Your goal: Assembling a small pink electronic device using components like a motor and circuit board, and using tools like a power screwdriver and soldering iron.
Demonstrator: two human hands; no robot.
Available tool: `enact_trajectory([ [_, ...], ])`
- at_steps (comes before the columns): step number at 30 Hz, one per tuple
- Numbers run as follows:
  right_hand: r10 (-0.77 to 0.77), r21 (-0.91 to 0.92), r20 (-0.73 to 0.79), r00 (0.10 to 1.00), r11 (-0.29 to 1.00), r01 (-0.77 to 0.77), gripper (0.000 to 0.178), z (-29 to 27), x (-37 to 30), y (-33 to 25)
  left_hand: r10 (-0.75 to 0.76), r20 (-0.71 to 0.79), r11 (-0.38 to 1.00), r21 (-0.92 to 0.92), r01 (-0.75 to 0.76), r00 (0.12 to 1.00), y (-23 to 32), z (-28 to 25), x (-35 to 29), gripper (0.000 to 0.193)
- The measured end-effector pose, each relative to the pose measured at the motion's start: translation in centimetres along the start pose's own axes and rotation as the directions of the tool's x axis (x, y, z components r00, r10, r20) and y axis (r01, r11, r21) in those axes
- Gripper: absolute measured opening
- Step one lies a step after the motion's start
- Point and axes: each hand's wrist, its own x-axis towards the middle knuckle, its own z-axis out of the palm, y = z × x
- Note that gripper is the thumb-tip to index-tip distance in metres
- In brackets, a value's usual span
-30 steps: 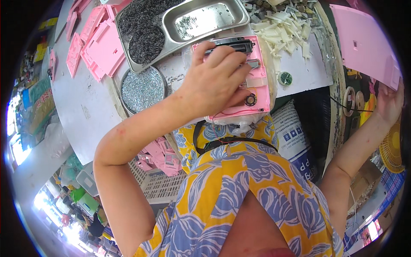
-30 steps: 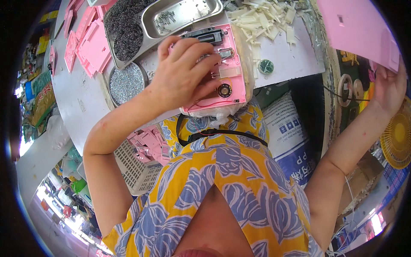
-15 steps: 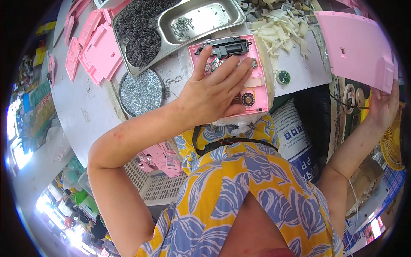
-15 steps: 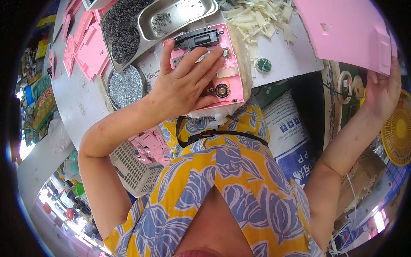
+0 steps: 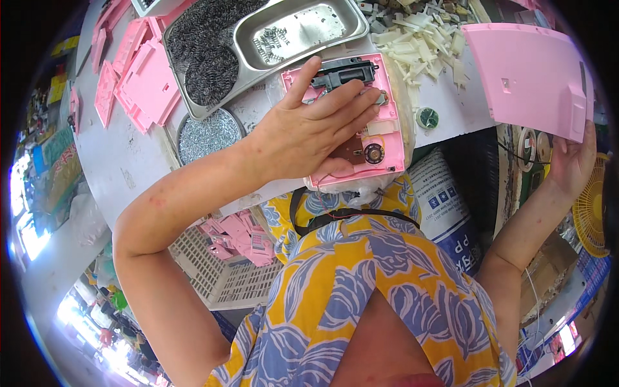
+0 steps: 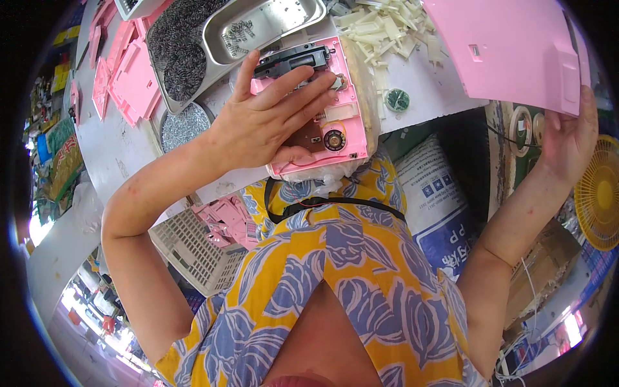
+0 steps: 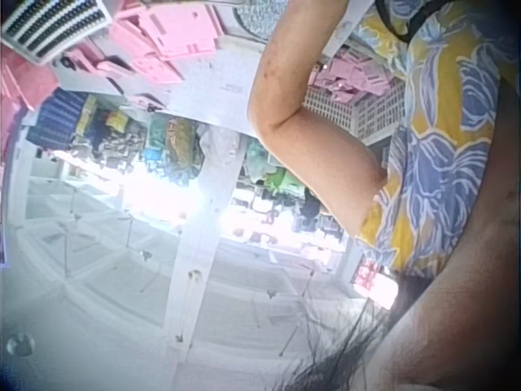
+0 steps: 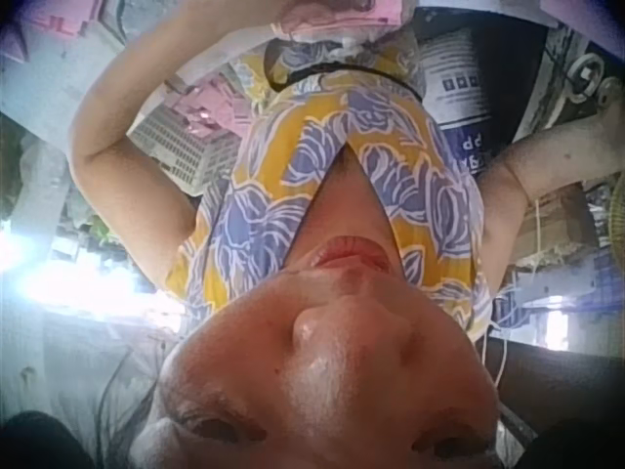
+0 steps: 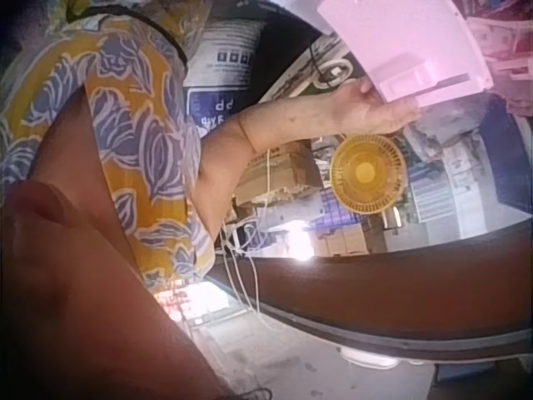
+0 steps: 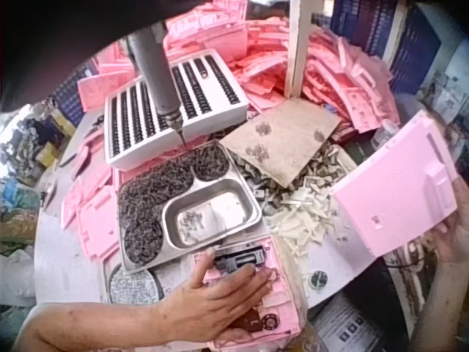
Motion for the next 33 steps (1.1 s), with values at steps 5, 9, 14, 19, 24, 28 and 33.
enact_trajectory([
  [5,0.052,0.037,0.122,0.991,0.998,-0.057,0.034,0.6,-0.2,-0.1,0.045,0.113,0.999,-0.016,-0.043,0.993,-1.7,-0.5,-0.1,0.082],
  [9,0.142,-0.037,-0.196,0.970,0.988,-0.152,0.038,2.7,0.4,1.2,0.148,0.135,0.988,-0.061,-0.141,0.980,-4.2,-0.5,-0.1,0.077],
  [14,0.216,0.062,0.334,0.918,0.966,-0.250,0.043,4.8,3.2,5.0,-0.005,-0.203,0.916,-0.393,-0.077,0.979,-3.7,-2.7,0.3,0.069],
  [19,0.422,0.244,0.341,0.840,0.823,-0.512,0.034,18.5,4.3,5.5,-0.504,0.139,-0.132,-0.988,0.082,0.853,1.7,-5.5,2.4,0.035],
  [24,0.216,0.098,0.654,0.725,0.926,-0.365,0.065,18.0,-1.2,4.9,-0.674,0.145,-0.258,-0.965,-0.047,0.725,1.7,-6.0,-0.7,0.046],
  [28,0.331,-0.345,0.418,0.846,0.919,-0.189,0.070,17.8,-8.3,5.1,-0.750,0.163,-0.031,-0.977,0.213,0.641,3.8,-4.2,-1.4,0.073],
  [33,0.376,-0.670,0.388,0.842,0.742,-0.023,0.073,16.5,-11.8,7.2,-0.762,0.079,0.349,-0.787,0.509,0.643,5.9,-1.4,-3.0,0.088],
])
